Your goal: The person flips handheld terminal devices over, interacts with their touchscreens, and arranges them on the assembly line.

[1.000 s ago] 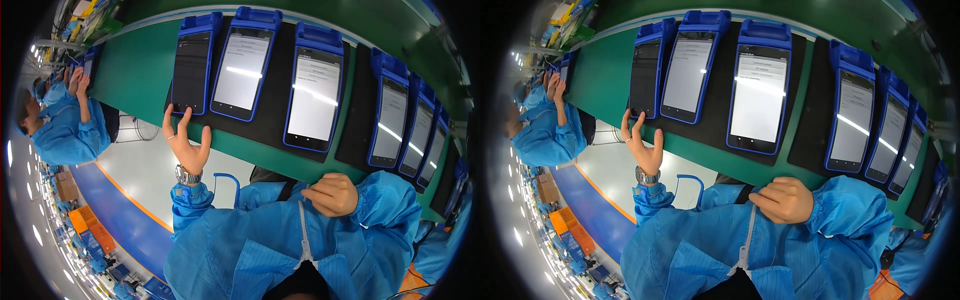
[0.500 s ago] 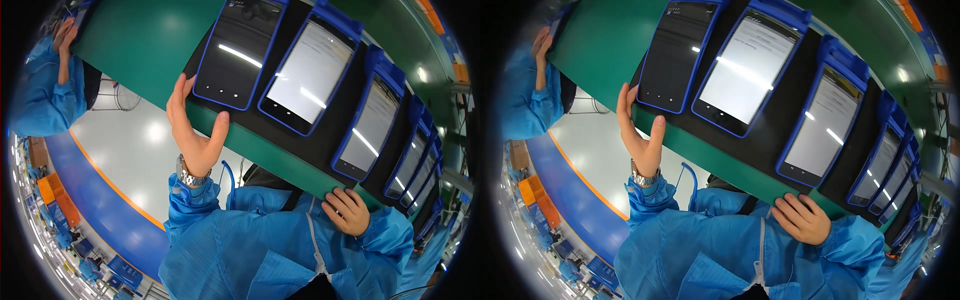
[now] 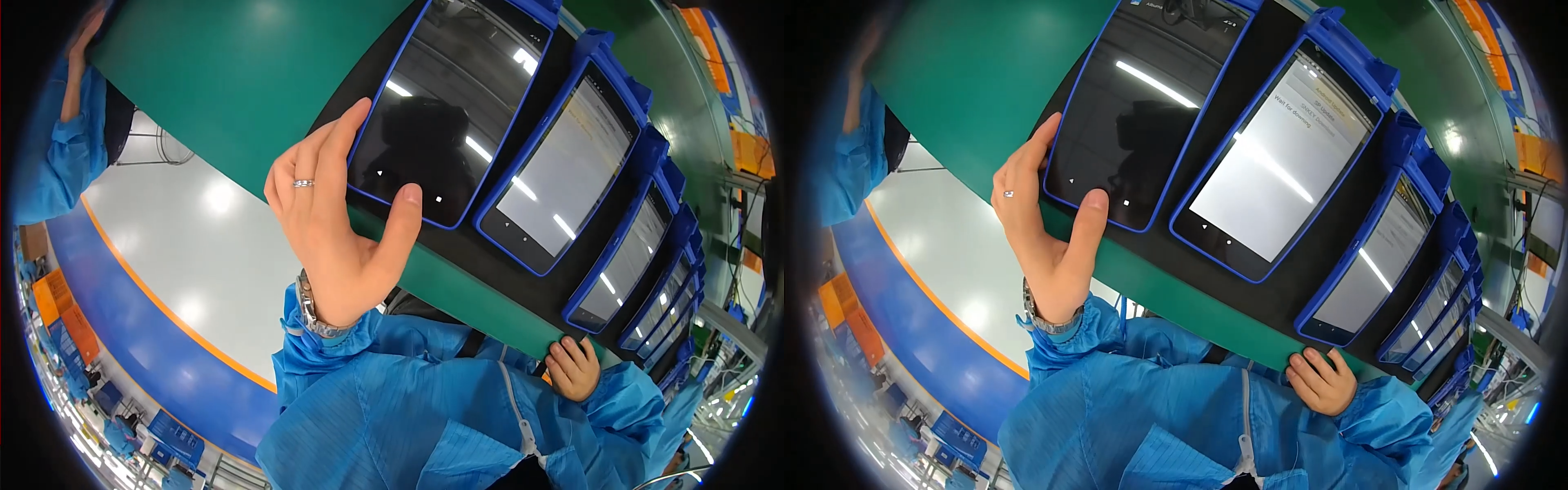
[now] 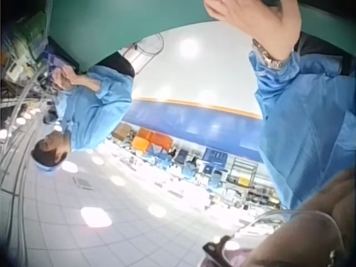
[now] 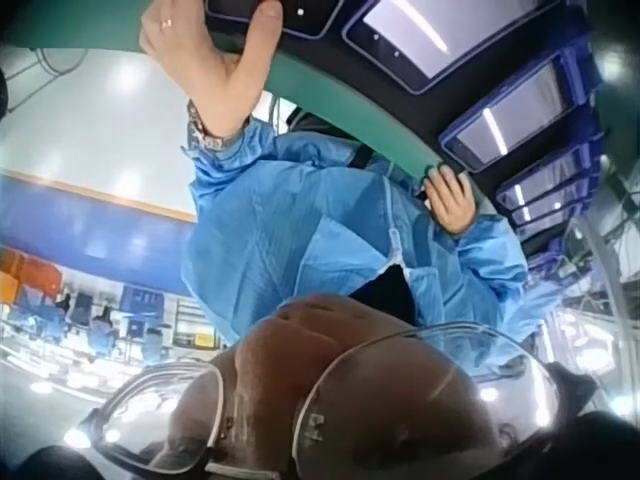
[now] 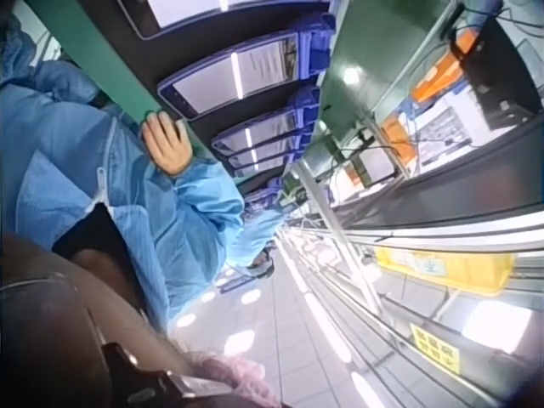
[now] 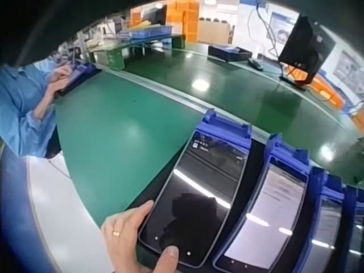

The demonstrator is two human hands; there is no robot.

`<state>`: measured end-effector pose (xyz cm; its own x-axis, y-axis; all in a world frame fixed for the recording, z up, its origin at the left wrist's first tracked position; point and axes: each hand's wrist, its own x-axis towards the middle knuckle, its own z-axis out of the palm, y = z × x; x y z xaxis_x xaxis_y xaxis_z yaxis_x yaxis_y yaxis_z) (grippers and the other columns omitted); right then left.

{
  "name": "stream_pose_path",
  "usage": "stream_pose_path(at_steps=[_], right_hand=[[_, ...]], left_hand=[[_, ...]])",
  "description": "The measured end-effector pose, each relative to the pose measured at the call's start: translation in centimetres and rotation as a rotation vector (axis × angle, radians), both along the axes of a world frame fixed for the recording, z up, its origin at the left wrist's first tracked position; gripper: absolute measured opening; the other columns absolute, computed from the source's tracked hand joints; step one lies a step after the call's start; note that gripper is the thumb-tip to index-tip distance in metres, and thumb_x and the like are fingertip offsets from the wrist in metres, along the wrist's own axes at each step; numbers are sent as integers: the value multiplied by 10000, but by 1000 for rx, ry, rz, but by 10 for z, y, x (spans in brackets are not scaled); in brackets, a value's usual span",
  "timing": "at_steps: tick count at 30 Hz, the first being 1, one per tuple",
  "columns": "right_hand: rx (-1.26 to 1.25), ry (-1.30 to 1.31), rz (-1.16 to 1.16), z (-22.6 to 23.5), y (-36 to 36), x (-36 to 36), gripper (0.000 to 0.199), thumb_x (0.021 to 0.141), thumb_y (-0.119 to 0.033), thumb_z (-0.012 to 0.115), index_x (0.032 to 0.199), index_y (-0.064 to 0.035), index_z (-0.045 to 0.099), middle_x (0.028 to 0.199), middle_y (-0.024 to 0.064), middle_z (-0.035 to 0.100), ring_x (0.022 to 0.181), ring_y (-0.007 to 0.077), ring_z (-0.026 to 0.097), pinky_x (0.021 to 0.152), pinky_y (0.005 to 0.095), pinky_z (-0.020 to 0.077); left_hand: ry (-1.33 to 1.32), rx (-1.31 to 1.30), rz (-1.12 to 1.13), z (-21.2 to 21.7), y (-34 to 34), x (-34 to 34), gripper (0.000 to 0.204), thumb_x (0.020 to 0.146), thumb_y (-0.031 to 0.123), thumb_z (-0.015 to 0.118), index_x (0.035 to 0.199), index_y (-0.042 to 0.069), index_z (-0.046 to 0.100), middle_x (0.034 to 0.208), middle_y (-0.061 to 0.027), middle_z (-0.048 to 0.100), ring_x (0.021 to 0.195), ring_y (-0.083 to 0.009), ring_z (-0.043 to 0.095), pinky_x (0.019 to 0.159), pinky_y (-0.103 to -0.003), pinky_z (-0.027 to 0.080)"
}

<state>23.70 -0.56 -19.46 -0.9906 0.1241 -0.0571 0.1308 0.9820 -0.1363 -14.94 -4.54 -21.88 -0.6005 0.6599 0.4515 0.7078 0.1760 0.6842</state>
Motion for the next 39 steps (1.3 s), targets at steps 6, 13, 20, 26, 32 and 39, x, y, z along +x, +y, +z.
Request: stream_pose_path(at_steps=[6, 13, 20, 26, 32, 39], right_hand=[[32, 6, 6, 0, -1, 1, 242, 775, -139, 652, 1014, -124, 614, 1168, 57, 577, 1147, 252, 504, 1010, 459, 304], [34, -20, 25, 4, 3, -1, 273, 784, -124, 636, 1054, -131, 597, 1187, 55, 569, 1152, 243, 500, 1027, 446, 288], [10, -18, 46, 3, 3, 0, 262, 789, -114, 617, 1048, -137, 590, 1182, 47, 571, 1138, 231, 507, 1017, 453, 296], [10, -21, 45, 4, 4, -3, 243, 794, -120, 625, 1033, -153, 590, 1156, 28, 583, 1078, 216, 531, 946, 414, 357], [19, -20, 59, 4, 4, -6, 251, 792, -135, 641, 1035, -166, 585, 1156, 20, 584, 1072, 205, 533, 899, 394, 386], [6, 9, 51, 2, 4, -4, 263, 793, -146, 651, 1045, -166, 579, 1157, 20, 585, 1079, 207, 532, 893, 380, 393]], left_hand=[[-37, 32, -15, -5, -5, -1, 491, 670, 155, 599, 1147, 39, 574, 1069, -106, 578, 956, -255, 485, 924, -357, 287], [-92, 48, -16, -2, -3, 2, 493, 658, 110, 548, 1145, 35, 571, 1080, -104, 584, 966, -247, 479, 938, -370, 291], [-148, -35, -5, 5, 4, 11, 627, 560, 80, 644, 1168, 16, 504, 1048, -108, 525, 968, -217, 454, 878, -315, 353], [-301, 72, 25, 0, 7, 9, 569, 570, 54, 573, 1136, 8, 528, 1024, -103, 528, 919, -231, 435, 839, -321, 357], [-353, 133, 44, -1, 5, 6, 501, 654, 46, 401, 1128, -41, 538, 1048, -117, 533, 887, -175, 439, 854, -283, 346], [-362, 119, 72, -1, 9, 10, 534, 619, 54, 461, 1142, -34, 526, 1016, -82, 518, 867, -149, 428, 822, -249, 356]])
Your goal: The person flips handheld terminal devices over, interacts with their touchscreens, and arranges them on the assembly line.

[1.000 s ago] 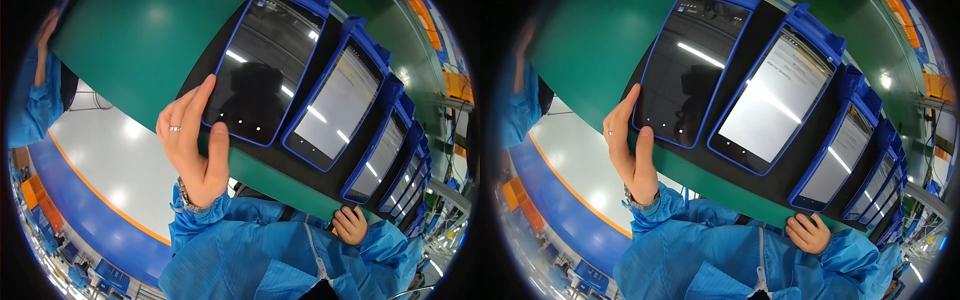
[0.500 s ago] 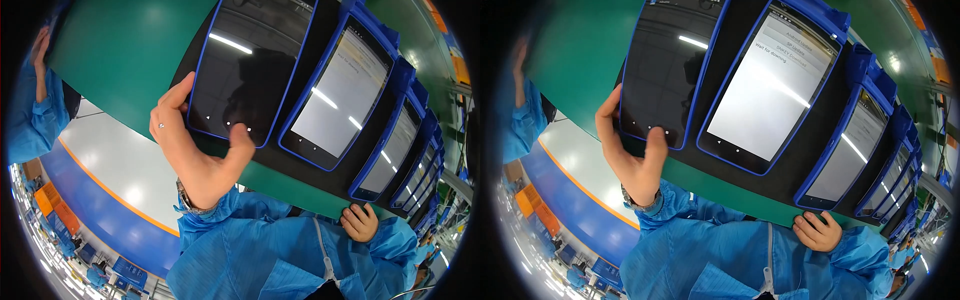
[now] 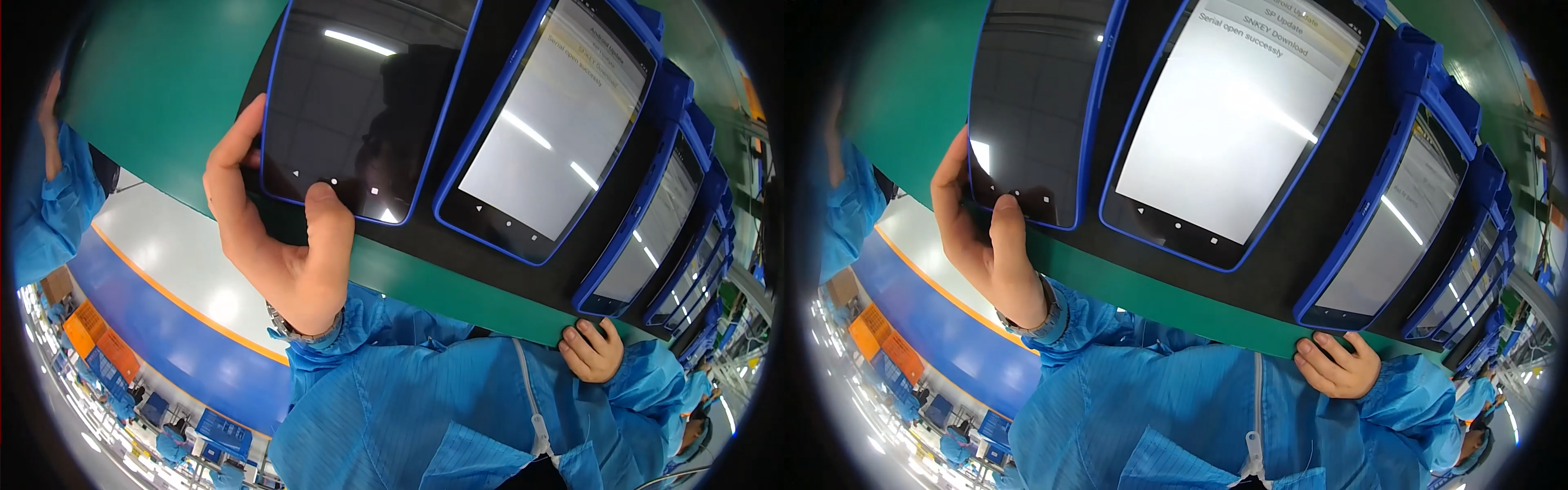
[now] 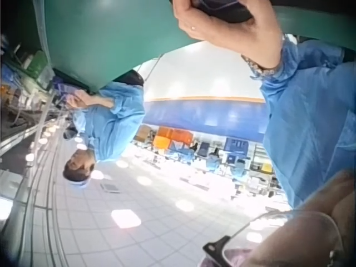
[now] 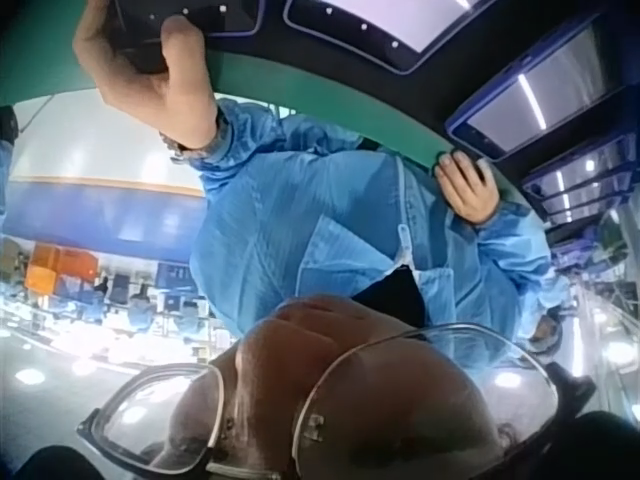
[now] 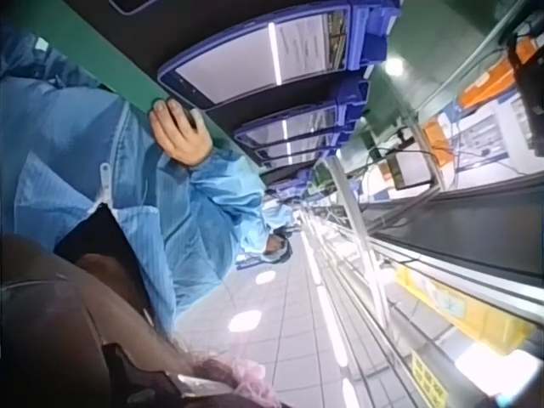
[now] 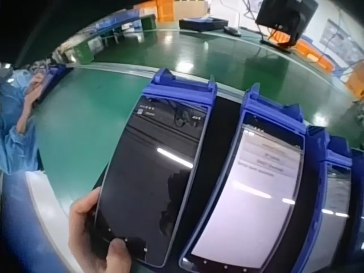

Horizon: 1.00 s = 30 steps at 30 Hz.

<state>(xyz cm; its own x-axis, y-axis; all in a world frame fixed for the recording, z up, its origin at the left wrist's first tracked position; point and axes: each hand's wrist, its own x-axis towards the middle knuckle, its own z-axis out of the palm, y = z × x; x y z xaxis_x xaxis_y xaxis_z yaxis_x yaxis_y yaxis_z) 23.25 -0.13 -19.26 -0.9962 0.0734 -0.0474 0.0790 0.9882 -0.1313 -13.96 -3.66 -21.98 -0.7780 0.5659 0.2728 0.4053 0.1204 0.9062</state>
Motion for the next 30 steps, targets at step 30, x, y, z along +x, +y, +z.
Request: stream_pose_path(at_steps=[30], right_hand=[[51, -14, 60, 4, 7, 1, 264, 849, -214, 597, 1111, -192, 579, 1232, -2, 543, 1184, 188, 473, 995, 368, 324]], left_hand=[[-91, 52, 1, 4, 6, 11, 560, 646, 85, 443, 1187, -52, 478, 1120, -121, 496, 994, -187, 425, 937, -290, 296]])
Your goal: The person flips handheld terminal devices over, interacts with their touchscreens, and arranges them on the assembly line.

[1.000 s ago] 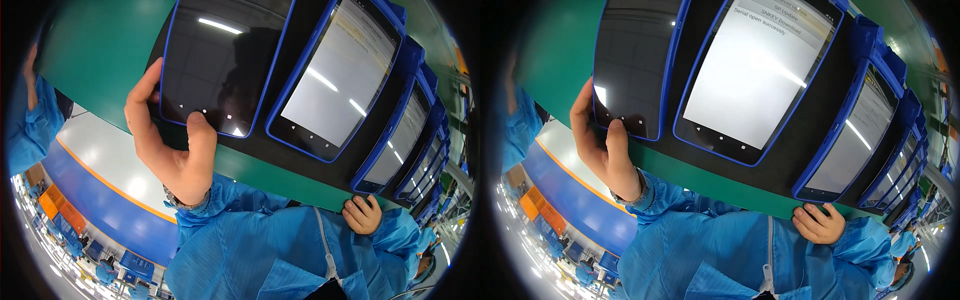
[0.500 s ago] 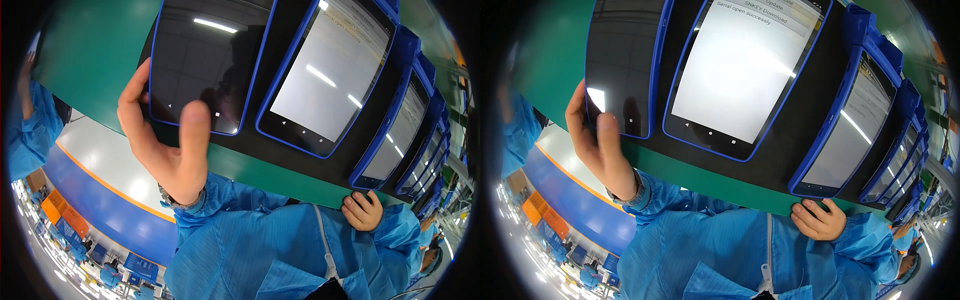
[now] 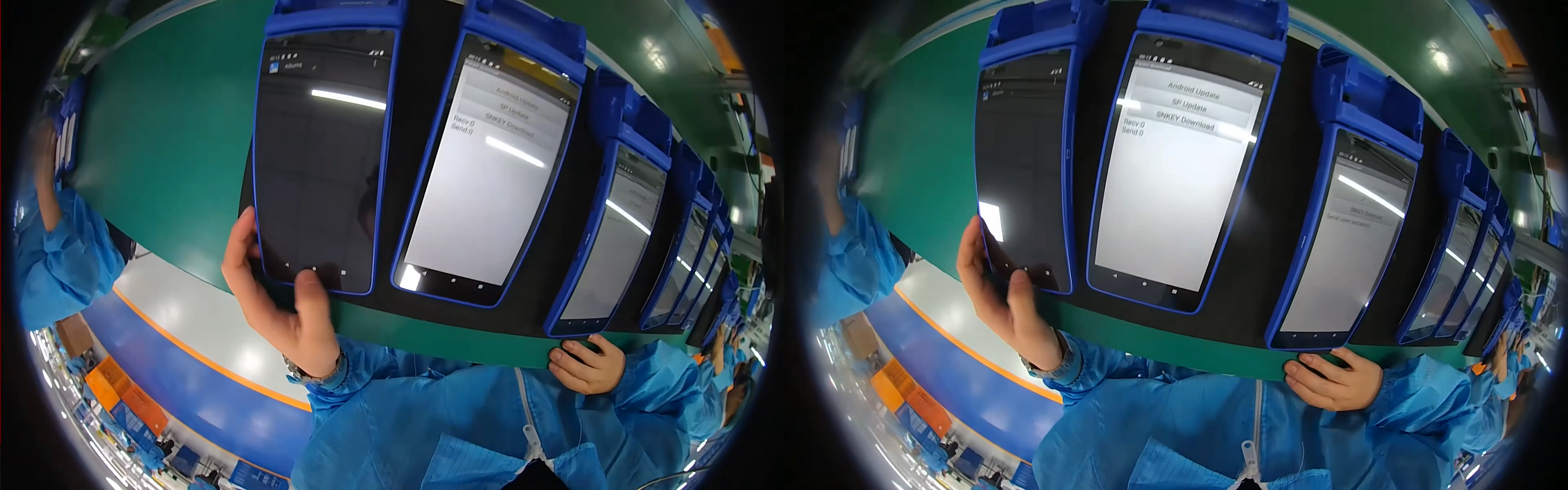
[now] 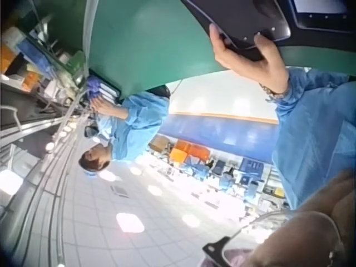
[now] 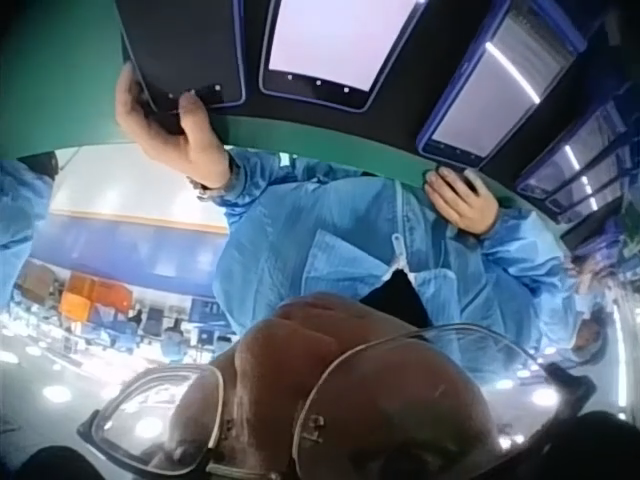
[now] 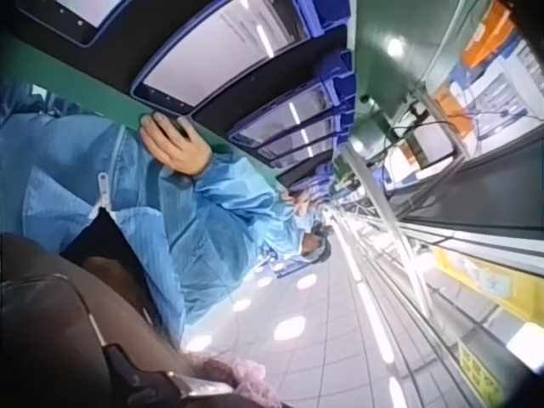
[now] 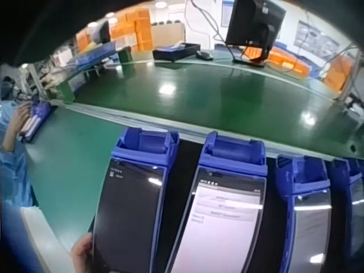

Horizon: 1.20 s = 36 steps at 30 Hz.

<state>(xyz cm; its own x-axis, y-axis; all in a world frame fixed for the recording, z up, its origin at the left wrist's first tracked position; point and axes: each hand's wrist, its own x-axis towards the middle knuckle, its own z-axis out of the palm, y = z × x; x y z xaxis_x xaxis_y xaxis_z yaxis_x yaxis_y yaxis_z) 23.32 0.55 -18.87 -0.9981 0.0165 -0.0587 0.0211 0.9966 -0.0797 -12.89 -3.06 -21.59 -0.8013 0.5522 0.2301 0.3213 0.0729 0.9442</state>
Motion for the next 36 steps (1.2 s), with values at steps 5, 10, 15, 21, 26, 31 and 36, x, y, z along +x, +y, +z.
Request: stream_pose_path(at_steps=[5, 10, 15, 21, 26, 31, 36], right_hand=[[-5, 6, 2, 1, 1, -2, 257, 858, -226, 583, 1112, -189, 580, 1239, 2, 537, 1192, 183, 466, 1038, 396, 273], [12, 2, 32, 0, 3, 0, 262, 865, -242, 571, 1120, -184, 577, 1248, 4, 531, 1198, 183, 462, 1058, 414, 243], [-23, 28, 38, -4, 2, 2, 265, 871, -245, 560, 1127, -181, 573, 1256, 13, 524, 1202, 190, 459, 1058, 415, 244], [-51, 49, 50, -7, 3, 4, 277, 870, -243, 564, 1138, -176, 568, 1256, 22, 522, 1202, 196, 459, 1064, 419, 234], [-84, 67, 34, -6, 2, 2, 297, 857, -240, 586, 1144, -166, 565, 1255, 28, 523, 1198, 192, 459, 1033, 399, 276], [-109, 53, 38, -5, 6, 1, 291, 866, -235, 574, 1147, -159, 564, 1265, 32, 517, 1188, 185, 465, 920, 318, 354], [-190, 75, -33, -5, 5, 2, 274, 879, -208, 526, 1140, -127, 550, 1295, 39, 490, 1192, 190, 457, 913, 286, 363]], left_hand=[[180, -68, -42, 0, -3, -3, 563, 642, 49, 448, 1196, -51, 466, 1118, -113, 493, 993, -192, 435, 935, -289, 301], [107, -42, -11, -1, -3, -1, 568, 644, 55, 445, 1202, -56, 461, 1141, -124, 493, 1032, -203, 449, 951, -297, 304], [183, -116, -24, -1, -3, 0, 565, 660, 87, 476, 1204, -61, 456, 1172, -135, 486, 1067, -223, 453, 958, -311, 309], [125, -59, 0, -3, -3, 0, 552, 693, 133, 510, 1203, -70, 452, 1190, -144, 477, 1095, -237, 452, 967, -328, 308], [199, -136, -5, -2, -3, 2, 543, 705, 124, 460, 1208, -81, 440, 1198, -153, 468, 1102, -231, 446, 973, -330, 310], [90, -16, 24, -7, -1, 2, 516, 769, 138, 411, 1256, -31, 419, 1228, -147, 480, 901, -130, 537, 622, -174, 408], [195, -78, 16, -6, 3, 6, 558, 723, 142, 391, 1255, -22, 421, 1236, -138, 471, 830, -131, 478, 620, -225, 336]])
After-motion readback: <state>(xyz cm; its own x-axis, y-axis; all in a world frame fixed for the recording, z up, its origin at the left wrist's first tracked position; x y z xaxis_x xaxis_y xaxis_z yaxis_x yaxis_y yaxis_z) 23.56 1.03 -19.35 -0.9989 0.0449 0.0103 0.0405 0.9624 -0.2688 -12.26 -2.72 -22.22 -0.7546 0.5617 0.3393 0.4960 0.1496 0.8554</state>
